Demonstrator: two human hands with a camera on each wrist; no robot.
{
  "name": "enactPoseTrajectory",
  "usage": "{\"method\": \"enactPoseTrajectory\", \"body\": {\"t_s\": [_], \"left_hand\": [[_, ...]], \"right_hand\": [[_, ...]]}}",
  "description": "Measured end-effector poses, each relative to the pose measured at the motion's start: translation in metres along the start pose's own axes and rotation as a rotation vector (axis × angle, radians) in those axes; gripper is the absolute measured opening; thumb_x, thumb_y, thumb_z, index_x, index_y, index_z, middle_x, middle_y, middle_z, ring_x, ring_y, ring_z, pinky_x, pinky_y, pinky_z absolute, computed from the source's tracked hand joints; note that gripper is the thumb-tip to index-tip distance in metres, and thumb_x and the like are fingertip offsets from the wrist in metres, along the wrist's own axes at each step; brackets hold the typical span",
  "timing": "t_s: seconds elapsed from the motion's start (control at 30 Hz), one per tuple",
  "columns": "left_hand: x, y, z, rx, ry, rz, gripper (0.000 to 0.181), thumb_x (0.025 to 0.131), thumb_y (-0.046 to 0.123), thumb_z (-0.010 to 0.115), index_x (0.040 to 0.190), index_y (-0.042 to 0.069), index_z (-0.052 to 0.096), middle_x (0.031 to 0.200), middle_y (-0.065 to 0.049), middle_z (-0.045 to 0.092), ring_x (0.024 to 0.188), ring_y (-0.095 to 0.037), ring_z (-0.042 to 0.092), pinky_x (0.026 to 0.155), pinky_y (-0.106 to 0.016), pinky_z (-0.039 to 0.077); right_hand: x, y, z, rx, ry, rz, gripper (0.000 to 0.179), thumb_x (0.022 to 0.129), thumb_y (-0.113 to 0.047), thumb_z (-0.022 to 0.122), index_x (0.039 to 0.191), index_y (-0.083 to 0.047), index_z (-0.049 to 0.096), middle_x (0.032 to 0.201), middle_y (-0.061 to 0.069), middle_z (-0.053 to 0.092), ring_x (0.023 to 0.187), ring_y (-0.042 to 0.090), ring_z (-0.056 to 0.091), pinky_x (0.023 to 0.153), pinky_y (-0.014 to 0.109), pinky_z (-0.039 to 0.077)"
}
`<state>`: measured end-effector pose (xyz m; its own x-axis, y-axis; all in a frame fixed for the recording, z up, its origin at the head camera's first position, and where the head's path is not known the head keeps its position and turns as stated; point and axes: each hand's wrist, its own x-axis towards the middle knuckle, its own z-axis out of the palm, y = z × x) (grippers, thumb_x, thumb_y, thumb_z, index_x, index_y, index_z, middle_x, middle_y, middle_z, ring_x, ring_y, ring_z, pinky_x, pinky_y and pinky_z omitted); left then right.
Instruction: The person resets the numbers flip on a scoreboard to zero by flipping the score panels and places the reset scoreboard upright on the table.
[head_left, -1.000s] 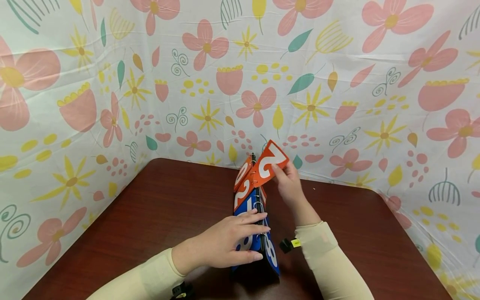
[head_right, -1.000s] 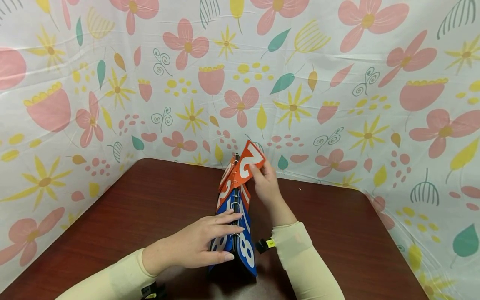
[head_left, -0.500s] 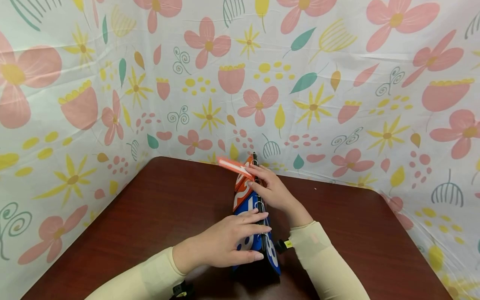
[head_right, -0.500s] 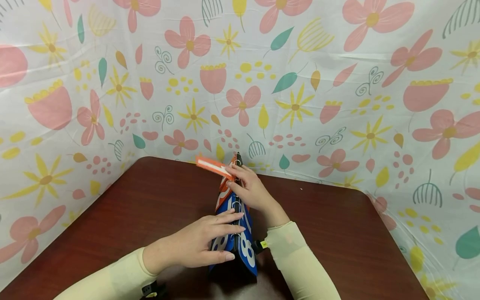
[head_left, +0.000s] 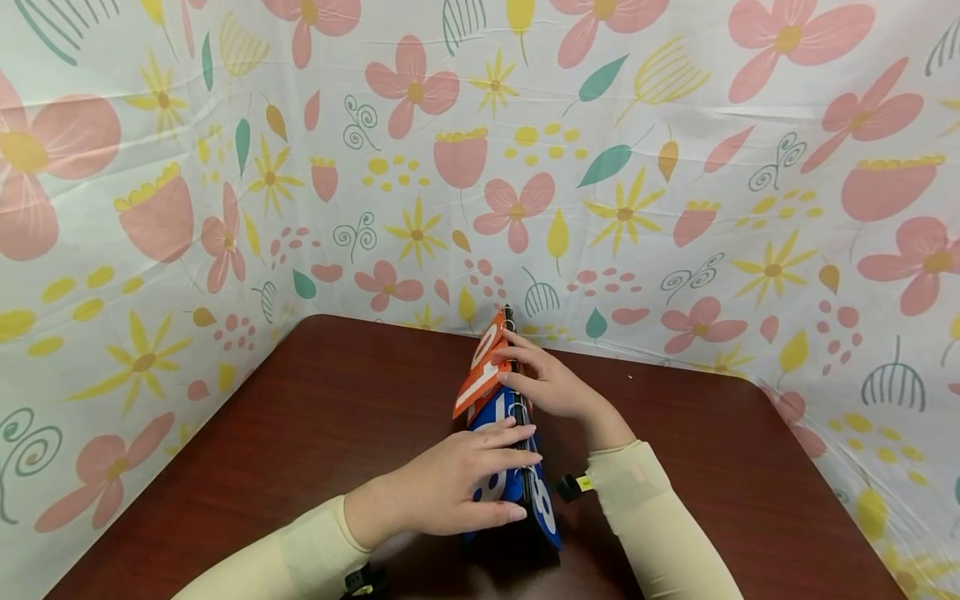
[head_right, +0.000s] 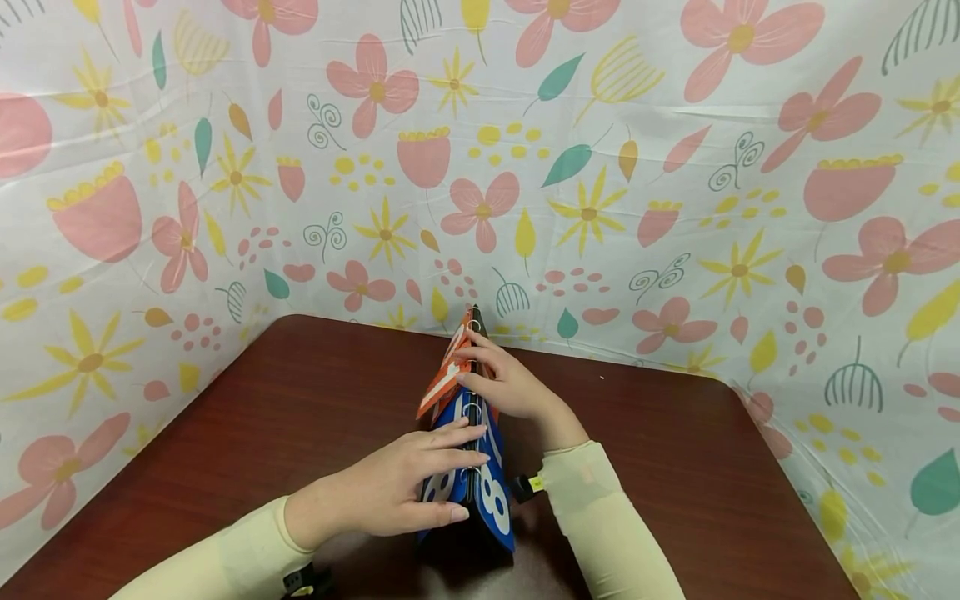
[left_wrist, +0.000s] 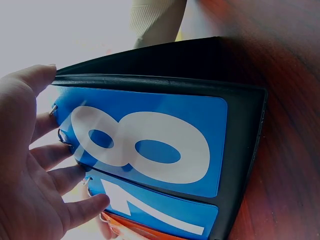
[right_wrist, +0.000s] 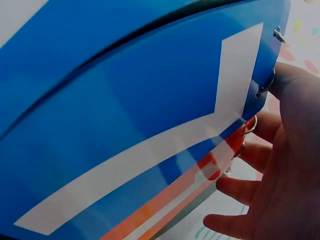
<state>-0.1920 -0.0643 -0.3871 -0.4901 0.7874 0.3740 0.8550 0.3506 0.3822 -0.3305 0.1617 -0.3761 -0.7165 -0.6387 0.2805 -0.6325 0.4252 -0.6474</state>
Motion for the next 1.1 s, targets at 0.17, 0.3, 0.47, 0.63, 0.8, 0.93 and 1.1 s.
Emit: {"method": "enactPoseTrajectory", "body": {"t_s": [0.17,0.3,0.47,0.63,0.8,0.93,1.1], "left_hand": [[0.0,0.0,0.0,0.02,0.0,0.013,0.056,0.104,0.053,0.053,0.153,0.026,0.05,0.168,0.005,0.032,0.158,-0.021,0.028,0.123,-0.05,0.037],[0.0,0.0,0.0,0.04,0.008,0.028,0.055,0.104,0.053,0.052,0.153,0.026,0.05,0.168,0.004,0.033,0.158,-0.023,0.03,0.121,-0.052,0.038],[0.0,0.0,0.0,0.037,0.007,0.028,0.055,0.104,0.053,0.051,0.153,0.026,0.05,0.168,0.004,0.034,0.158,-0.023,0.03,0.121,-0.052,0.039],[0.0,0.0,0.0,0.035,0.007,0.027,0.055,0.104,0.053,0.051,0.153,0.027,0.05,0.168,0.004,0.033,0.158,-0.024,0.03,0.121,-0.052,0.039],[0.0,0.001,-0.001,0.032,0.004,0.017,0.056,0.104,0.054,0.051,0.154,0.029,0.048,0.169,0.006,0.031,0.158,-0.023,0.029,0.121,-0.052,0.039],[0.0,0.001,-0.001,0.025,-0.003,0.003,0.056,0.104,0.055,0.05,0.154,0.031,0.047,0.169,0.007,0.029,0.159,-0.023,0.028,0.12,-0.052,0.039],[-0.001,0.002,-0.001,0.015,-0.011,-0.009,0.056,0.104,0.056,0.05,0.154,0.032,0.047,0.17,0.008,0.029,0.159,-0.022,0.028,0.12,-0.053,0.039]], "right_hand": [[-0.001,0.009,0.0,0.097,0.056,0.067,0.06,0.104,-0.034,0.06,0.159,-0.019,0.04,0.172,0.007,0.025,0.157,0.036,0.028,0.121,0.067,0.03],[0.0,0.024,0.0,0.252,0.133,0.111,0.058,0.104,-0.03,0.062,0.156,-0.018,0.041,0.163,0.012,0.04,0.148,0.04,0.044,0.114,0.064,0.042],[-0.002,0.043,0.002,0.289,0.162,0.156,0.052,0.102,-0.025,0.064,0.15,-0.014,0.046,0.151,0.02,0.051,0.138,0.042,0.054,0.111,0.061,0.047],[-0.005,0.053,0.002,0.233,0.162,0.2,0.047,0.1,-0.029,0.068,0.142,-0.014,0.053,0.138,0.02,0.062,0.128,0.039,0.06,0.106,0.057,0.052],[-0.005,0.062,0.0,0.215,0.174,0.235,0.043,0.096,-0.028,0.073,0.134,-0.012,0.058,0.116,0.017,0.067,0.108,0.031,0.064,0.094,0.045,0.056],[-0.007,0.073,0.0,0.236,0.167,0.298,0.037,0.094,-0.029,0.077,0.122,-0.008,0.064,0.097,0.013,0.066,0.09,0.027,0.062,0.081,0.036,0.055],[-0.009,0.083,-0.002,0.335,0.149,0.366,0.024,0.095,-0.027,0.075,0.095,-0.004,0.066,0.089,0.015,0.068,0.078,0.025,0.066,0.069,0.032,0.06]]}}
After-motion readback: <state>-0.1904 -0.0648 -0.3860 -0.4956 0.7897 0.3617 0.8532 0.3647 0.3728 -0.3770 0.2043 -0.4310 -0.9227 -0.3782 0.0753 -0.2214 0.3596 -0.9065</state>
